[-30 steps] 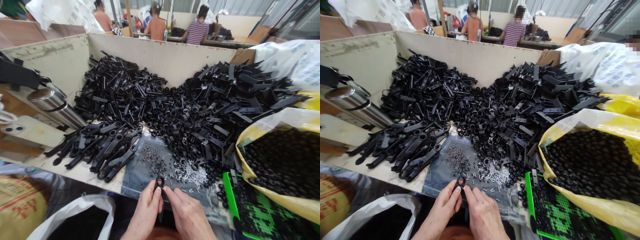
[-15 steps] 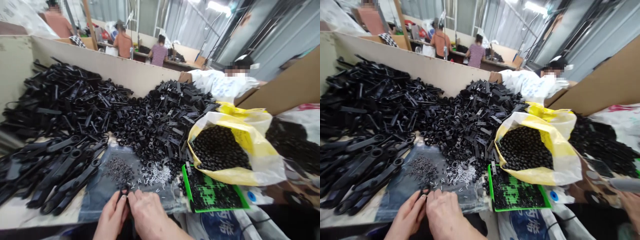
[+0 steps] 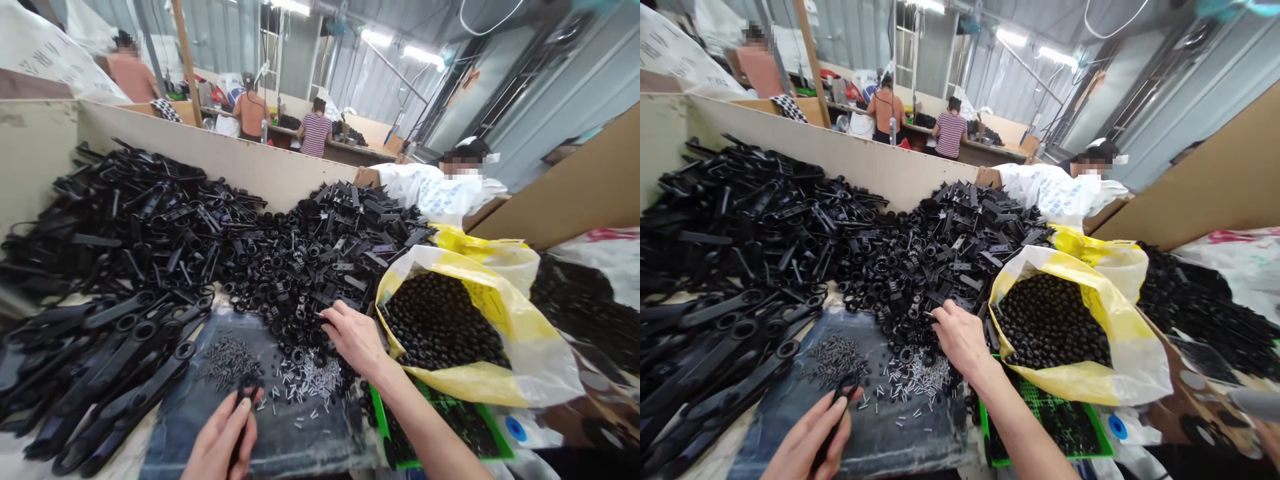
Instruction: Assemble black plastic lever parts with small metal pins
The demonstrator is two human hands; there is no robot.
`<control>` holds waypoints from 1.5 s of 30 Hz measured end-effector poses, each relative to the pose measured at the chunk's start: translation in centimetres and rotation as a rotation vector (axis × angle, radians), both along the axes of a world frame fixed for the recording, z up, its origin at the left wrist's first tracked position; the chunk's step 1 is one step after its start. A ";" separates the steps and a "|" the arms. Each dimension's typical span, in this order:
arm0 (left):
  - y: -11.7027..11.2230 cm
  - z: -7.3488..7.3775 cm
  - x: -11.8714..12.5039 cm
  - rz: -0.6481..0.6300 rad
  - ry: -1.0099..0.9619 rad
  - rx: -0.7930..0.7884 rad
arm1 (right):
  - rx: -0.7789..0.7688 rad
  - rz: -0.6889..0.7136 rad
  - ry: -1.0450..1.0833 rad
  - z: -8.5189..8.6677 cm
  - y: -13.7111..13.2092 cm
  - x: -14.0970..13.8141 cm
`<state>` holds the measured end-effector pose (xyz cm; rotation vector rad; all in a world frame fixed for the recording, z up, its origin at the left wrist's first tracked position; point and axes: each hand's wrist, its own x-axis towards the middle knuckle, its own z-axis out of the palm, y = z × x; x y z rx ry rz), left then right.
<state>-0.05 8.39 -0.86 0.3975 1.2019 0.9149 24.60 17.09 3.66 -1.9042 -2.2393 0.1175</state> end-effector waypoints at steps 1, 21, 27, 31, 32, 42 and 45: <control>0.3 0.0 0.2 -0.003 0.001 0.017 | 0.000 0.017 -0.023 -0.4 0.8 -0.2; 1.4 0.9 -0.3 -0.011 -0.198 0.051 | -0.315 -0.265 1.374 -2.5 -6.8 -6.5; -0.2 2.4 0.7 0.048 -0.106 0.067 | -0.298 0.043 1.053 -1.6 -6.6 -7.8; -0.3 1.6 0.9 0.181 -0.170 0.100 | 0.055 0.087 0.868 -3.4 -8.3 -9.5; -0.3 1.5 0.8 0.209 -0.198 0.083 | 0.129 0.127 0.820 -4.0 -8.9 -9.9; -0.2 1.7 0.5 0.184 -0.357 -0.055 | 0.479 0.343 0.527 -4.7 -9.6 -8.7; -0.2 2.0 0.5 0.154 -0.366 -0.019 | 0.492 0.389 0.533 -3.8 -9.4 -8.2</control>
